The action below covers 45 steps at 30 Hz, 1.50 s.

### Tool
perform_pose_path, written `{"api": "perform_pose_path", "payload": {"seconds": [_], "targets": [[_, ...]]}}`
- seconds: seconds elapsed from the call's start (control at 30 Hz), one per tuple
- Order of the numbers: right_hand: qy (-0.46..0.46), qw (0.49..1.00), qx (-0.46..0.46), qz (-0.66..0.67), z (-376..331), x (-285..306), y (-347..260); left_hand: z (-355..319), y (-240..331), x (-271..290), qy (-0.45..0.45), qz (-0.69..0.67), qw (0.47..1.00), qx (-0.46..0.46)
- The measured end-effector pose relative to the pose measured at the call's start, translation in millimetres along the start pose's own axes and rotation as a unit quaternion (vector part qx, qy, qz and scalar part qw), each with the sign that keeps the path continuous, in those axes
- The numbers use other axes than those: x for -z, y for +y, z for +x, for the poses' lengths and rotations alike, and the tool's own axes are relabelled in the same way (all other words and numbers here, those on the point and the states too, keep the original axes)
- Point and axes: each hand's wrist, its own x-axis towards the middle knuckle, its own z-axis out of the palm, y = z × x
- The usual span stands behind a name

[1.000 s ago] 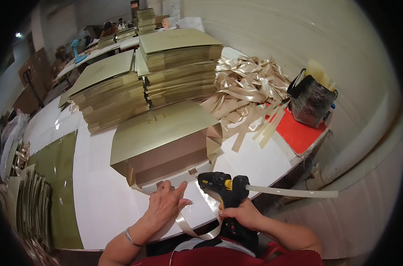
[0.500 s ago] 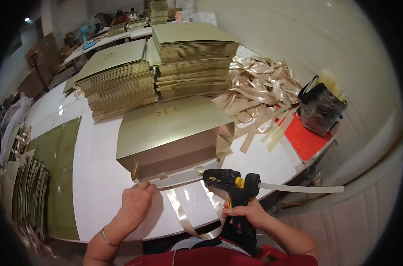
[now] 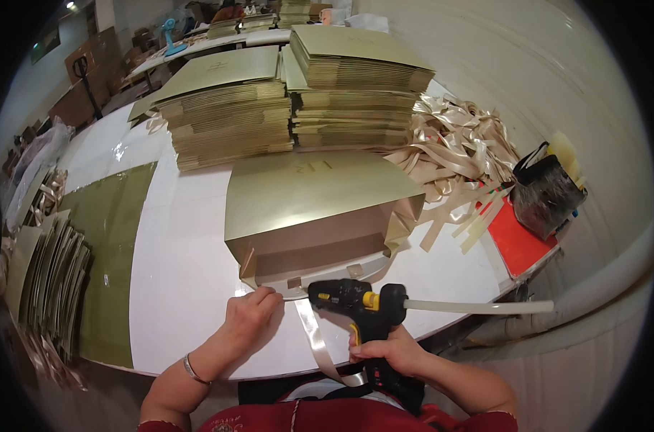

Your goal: Attaching ribbon handles to gold-colored paper bags using a hot glue gun.

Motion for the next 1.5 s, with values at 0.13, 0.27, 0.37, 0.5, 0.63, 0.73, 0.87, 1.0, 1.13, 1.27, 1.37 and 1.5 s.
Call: {"api": "perform_pose_path", "payload": {"seconds": [0.13, 0.27, 0.37, 0.5, 0.63, 0.73, 0.87, 1.0, 1.13, 1.27, 1.37, 1.5], "targets": [[-0.031, 0.996, 0.057, 0.055, 5, -2, -17, 0, 1, -2, 0.012, -0.003, 1.0, -0.005], [-0.037, 0.999, -0.013, -0.016, 8, -6, -29, 0, 2, -2, 0.028, 0.012, 1.0, -0.001], [-0.004, 1.0, -0.011, 0.002, -1, -2, -32, -1, 3, -3, 0.03, 0.0, 1.0, 0.008], [-0.019, 0.997, 0.06, 0.039, 3, 3, -31, -3, 6, -5, 0.038, -0.016, 0.999, -0.008], [-0.068, 0.994, 0.063, 0.064, 34, -6, -19, -4, 7, -6, 0.029, -0.021, 0.999, -0.021], [-0.123, 0.983, 0.027, 0.135, 56, -17, -9, -4, 7, -5, 0.025, -0.028, 0.999, -0.02], [-0.046, 0.997, -0.002, 0.059, 59, -18, -12, -4, 8, -2, 0.006, -0.016, 1.0, -0.017], [0.043, 0.998, 0.031, 0.025, 30, 0, -24, -5, 8, -1, -0.003, -0.011, 1.0, -0.022], [0.194, 0.971, 0.074, -0.12, 0, 29, -28, -6, 7, -2, -0.005, -0.015, 1.0, -0.023], [0.264, 0.873, 0.072, -0.403, 1, 51, -24, -6, 9, -5, 0.002, -0.001, 1.0, -0.027], [0.26, 0.875, 0.072, -0.403, -4, 58, -32, -6, 11, -4, -0.001, 0.012, 1.0, -0.02], [0.143, 0.98, 0.11, -0.083, -37, 63, -46, -3, 12, -1, 0.012, -0.01, 1.0, -0.019]]}}
